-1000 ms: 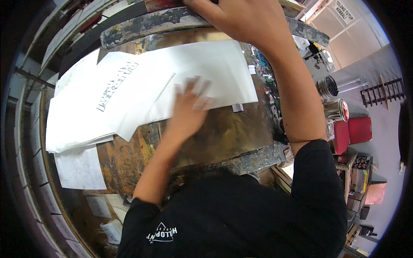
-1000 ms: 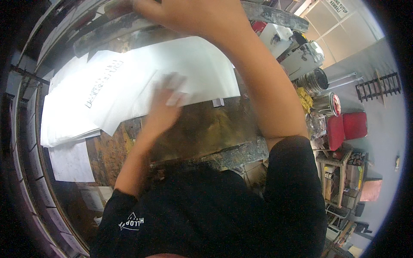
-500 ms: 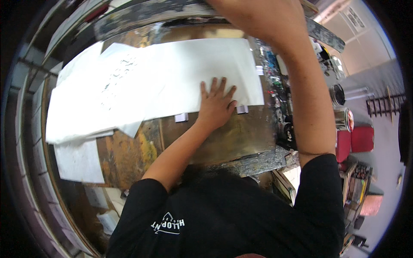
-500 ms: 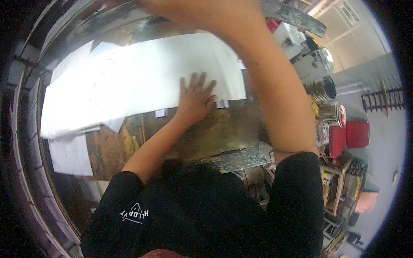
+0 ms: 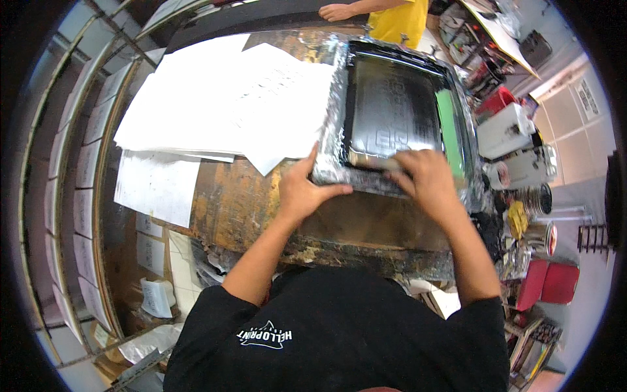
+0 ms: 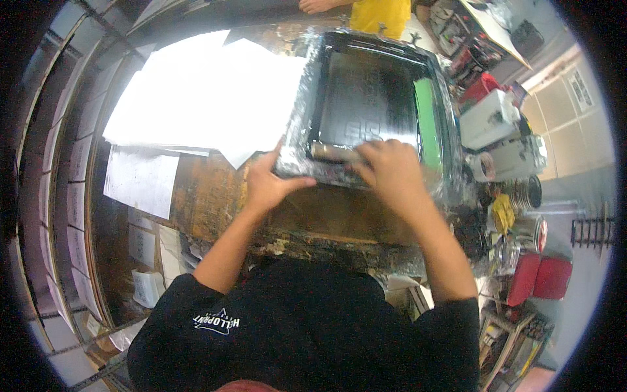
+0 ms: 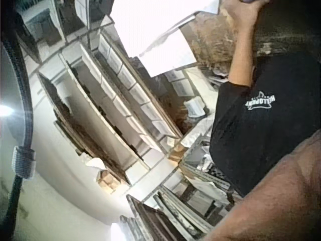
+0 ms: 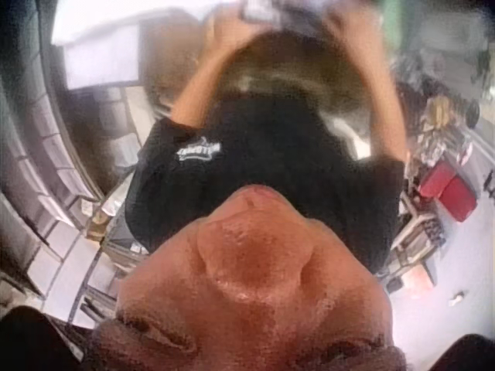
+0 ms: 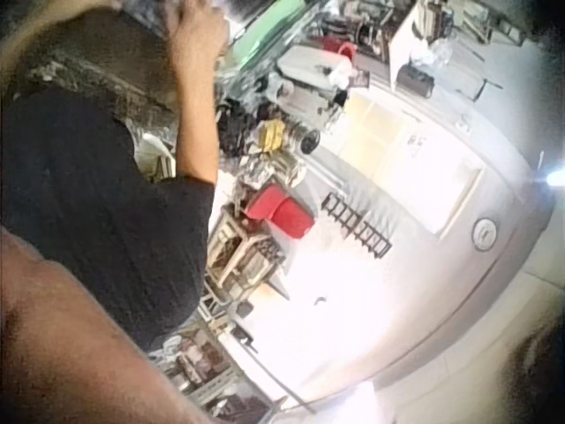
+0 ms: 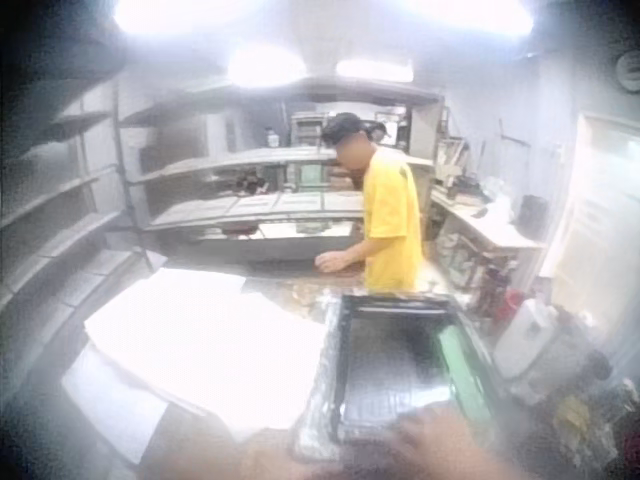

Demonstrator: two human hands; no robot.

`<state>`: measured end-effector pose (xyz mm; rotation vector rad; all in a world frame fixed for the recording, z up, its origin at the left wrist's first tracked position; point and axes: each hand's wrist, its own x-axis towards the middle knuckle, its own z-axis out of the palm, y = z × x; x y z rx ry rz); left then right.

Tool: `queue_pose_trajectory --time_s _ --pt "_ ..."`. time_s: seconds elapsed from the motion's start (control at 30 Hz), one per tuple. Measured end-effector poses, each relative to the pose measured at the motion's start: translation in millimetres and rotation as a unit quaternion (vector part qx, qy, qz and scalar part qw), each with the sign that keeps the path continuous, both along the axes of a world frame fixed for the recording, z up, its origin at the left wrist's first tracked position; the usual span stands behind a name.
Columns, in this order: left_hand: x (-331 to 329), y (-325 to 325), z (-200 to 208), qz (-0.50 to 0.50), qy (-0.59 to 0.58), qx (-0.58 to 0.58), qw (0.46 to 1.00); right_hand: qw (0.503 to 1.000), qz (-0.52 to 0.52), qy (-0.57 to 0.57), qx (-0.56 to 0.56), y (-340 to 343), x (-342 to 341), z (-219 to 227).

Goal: The person performs screen printing onto white plastic bags using black ink and a squeegee, while another person assists by taking the printed bags and placing them on drying racks.

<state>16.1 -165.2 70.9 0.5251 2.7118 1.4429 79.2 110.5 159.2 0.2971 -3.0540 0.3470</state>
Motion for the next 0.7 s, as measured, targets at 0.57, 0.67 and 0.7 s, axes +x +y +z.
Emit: queue_pose_trajectory --time_s 0.57,0.67,0.7 --pt "4.8 -8.8 -60.7 -0.008 0.120 -0.148 0.982 0.989 -0.018 0.135 0.066 95.1 -244.4 -107.6" --pt "4.5 -11.1 -59.8 -0.008 0.119 -0.140 0.983 0.998 -0.010 0.063 0.029 93.3 -241.4 -76.3" --pt "4.8 -11.4 -58.6 -0.008 0.111 -0.137 0.984 1.000 -0.012 0.015 0.003 88.4 -221.6 -63.2"
